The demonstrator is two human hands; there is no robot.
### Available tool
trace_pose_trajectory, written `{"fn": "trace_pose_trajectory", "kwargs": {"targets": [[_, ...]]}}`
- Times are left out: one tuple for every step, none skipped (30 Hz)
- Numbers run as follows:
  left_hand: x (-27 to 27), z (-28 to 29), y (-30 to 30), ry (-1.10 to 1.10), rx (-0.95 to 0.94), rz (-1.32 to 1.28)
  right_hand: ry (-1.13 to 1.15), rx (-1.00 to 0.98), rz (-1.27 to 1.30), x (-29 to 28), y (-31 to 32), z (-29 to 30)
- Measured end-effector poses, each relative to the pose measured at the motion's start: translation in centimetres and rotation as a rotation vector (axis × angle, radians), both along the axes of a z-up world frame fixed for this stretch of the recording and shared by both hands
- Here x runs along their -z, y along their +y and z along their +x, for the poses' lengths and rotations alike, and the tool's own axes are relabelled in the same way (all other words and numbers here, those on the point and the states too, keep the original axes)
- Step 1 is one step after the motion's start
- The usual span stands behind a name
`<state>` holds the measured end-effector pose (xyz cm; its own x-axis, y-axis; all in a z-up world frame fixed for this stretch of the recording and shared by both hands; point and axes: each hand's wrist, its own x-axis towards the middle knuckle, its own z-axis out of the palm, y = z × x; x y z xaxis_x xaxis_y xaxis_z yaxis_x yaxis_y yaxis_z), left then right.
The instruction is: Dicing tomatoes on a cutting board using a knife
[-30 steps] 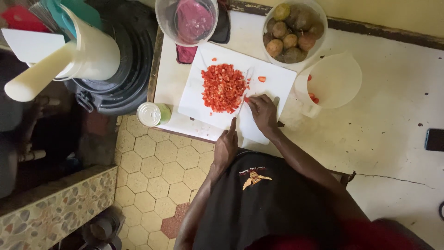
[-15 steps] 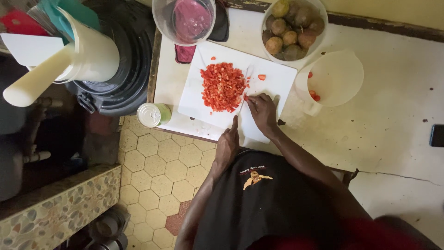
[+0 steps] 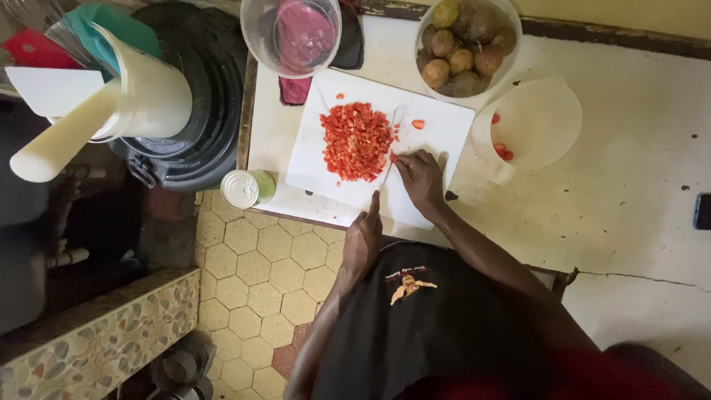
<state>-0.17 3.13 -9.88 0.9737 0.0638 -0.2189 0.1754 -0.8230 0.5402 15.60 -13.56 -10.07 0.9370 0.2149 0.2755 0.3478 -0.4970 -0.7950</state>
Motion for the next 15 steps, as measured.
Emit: {"fn": "trace_pose_trajectory", "kwargs": {"targets": [[-0.2,0.2,-0.1,-0.001,0.002,0.000,-0.001,0.002,0.000,0.7,0.0,-0.1],[-0.5,0.4,-0.3,0.006,0.001,-0.003,-0.008,0.015,-0.016,1.3,0.0,-0.1],[-0.7,0.7,-0.4,0.012,0.001,-0.006,-0.016,0.028,-0.033,2.0,0.0,-0.1],[-0.6,1.2,-0.4,0.009,0.003,-0.005,-0.019,0.030,-0.032,1.8,0.0,0.1],[-0.4,1.5,-0.4,0.025,0.007,-0.013,-0.020,0.029,-0.039,1.7,0.0,0.1],[-0.2,1.8,-0.4,0.041,0.011,-0.020,-0.022,0.028,-0.046,1.7,0.1,0.0],[-0.4,2.2,-0.4,0.039,0.013,-0.018,-0.023,0.030,-0.044,1.7,0.2,0.1],[-0.5,2.5,-0.4,0.060,0.012,-0.008,-0.006,0.019,-0.031,1.7,0.2,0.2],[-0.7,2.7,-0.5,0.082,0.013,0.000,0.013,0.010,-0.019,1.7,0.1,0.1],[0.0,2.2,-0.5,0.082,0.016,0.001,0.014,0.014,-0.019,1.7,0.1,0.0],[0.7,1.8,-0.4,0.068,0.025,0.043,0.023,0.004,-0.012,1.7,0.0,0.1],[1.4,1.5,-0.4,0.054,0.034,0.085,0.032,-0.006,-0.004,1.7,-0.1,0.1],[1.1,1.0,-0.2,0.056,0.038,0.086,0.034,-0.002,-0.003,1.7,-0.1,0.1],[0.8,0.6,-0.1,0.061,0.031,0.062,0.003,0.007,-0.010,1.7,-0.1,0.0],[0.5,0.2,0.1,0.064,0.025,0.039,-0.029,0.016,-0.018,1.7,0.0,0.1]]}}
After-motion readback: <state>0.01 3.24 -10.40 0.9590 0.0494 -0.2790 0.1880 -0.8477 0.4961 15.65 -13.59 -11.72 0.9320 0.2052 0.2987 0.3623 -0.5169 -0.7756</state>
